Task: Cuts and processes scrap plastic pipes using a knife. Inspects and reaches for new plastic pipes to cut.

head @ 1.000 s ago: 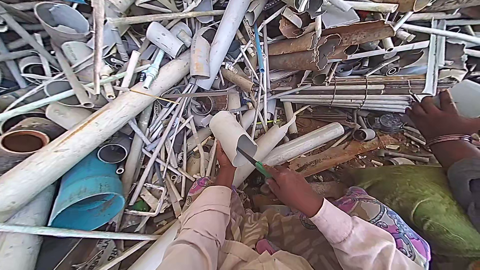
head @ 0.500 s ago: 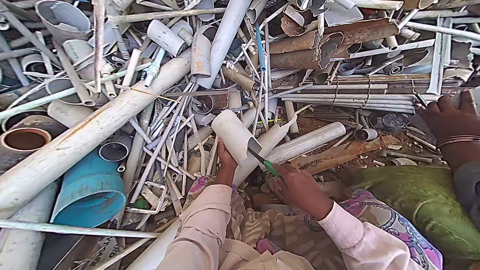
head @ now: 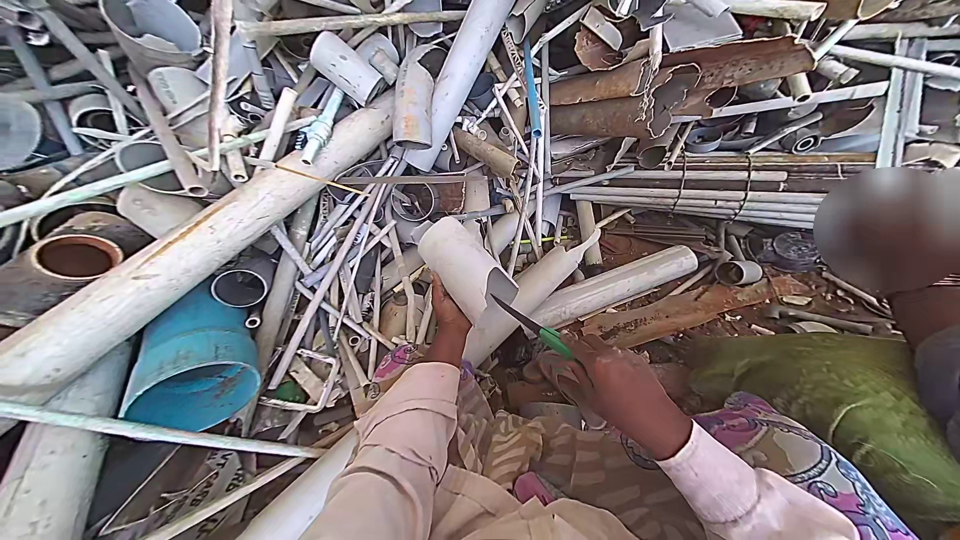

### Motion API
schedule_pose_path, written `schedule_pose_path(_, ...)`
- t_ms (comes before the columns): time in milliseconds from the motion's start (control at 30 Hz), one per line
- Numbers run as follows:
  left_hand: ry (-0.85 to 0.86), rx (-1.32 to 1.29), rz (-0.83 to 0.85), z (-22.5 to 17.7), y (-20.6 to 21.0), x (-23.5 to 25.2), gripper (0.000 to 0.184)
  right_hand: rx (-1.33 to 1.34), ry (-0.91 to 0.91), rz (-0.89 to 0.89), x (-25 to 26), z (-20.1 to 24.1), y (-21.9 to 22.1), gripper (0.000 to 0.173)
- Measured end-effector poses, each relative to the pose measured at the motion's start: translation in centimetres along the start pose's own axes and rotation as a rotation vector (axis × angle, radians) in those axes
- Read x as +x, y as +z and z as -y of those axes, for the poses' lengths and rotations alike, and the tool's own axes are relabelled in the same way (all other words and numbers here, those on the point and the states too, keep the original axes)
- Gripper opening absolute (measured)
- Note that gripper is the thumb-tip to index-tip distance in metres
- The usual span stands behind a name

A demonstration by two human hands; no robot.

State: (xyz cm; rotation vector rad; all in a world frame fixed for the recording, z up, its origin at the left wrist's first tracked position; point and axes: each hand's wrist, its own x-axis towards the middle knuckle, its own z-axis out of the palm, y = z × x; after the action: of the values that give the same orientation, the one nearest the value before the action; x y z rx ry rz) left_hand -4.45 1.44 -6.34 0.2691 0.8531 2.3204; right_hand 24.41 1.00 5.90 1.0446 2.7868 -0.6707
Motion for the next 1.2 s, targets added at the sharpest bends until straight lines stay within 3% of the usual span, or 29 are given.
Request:
schedule_pose_path(100, 0.018, -0.015, 0.008, 0.2, 0.1, 0.0, 0.059, 0.096, -0.113, -0.042, -0.3, -0.4, 0.6, 0.042)
schedule_pose_path(233, 0.014, -0.018, 0.019, 0.2, -0.1, 0.2, 0.06, 0.002, -0.029, -0.13, -0.3, 0.2, 0.6, 0.041)
schedule_pose_path(367, 0.03, 0.002, 0.032, 0.2, 0.1, 0.5, 0.058, 0.123, -0.112, -0.105, -0.2, -0.9, 0.5, 0.039)
schedule_pose_path(500, 0.054, 0.006, 0.045, 0.2, -0.1, 0.7, 0.06, 0.029, -0.046, -0.187, 0.2, -0.8, 0.7, 0.039)
schedule_pose_path(600, 0.051, 0.002, 0.022, 0.1, 0.4, 0.7, 0.059, 0.124, -0.175, -0.204, 0.2, -1.6, 0.9, 0.037)
schedule_pose_path(733, 0.057, 0.02, 0.008, 0.0, 0.4, 0.7, 0.059, 0.033, -0.067, -0.217, 0.2, -0.9, 0.7, 0.038)
schedule_pose_path(833, 0.06, 0.034, 0.008, 0.1, 0.3, 0.8, 0.059, 0.135, -0.153, -0.181, 0.1, -1.5, 0.7, 0.037)
schedule_pose_path(967, 0.062, 0.001, 0.008, -0.2, 0.3, 0.7, 0.058, 0.077, -0.173, -0.393, 0.2, -1.6, 1.9, 0.032)
schedule_pose_path(1133, 0.081, 0.006, 0.013, 0.0, 0.0, 1.1, 0.058, 0.225, -0.216, -0.353, 0.5, -2.0, 2.0, 0.031)
schedule_pose_path(1200, 0.085, 0.004, 0.009, -0.1, 0.0, 1.1, 0.058, 0.144, -0.21, -0.456, 0.7, -1.9, 2.5, 0.03)
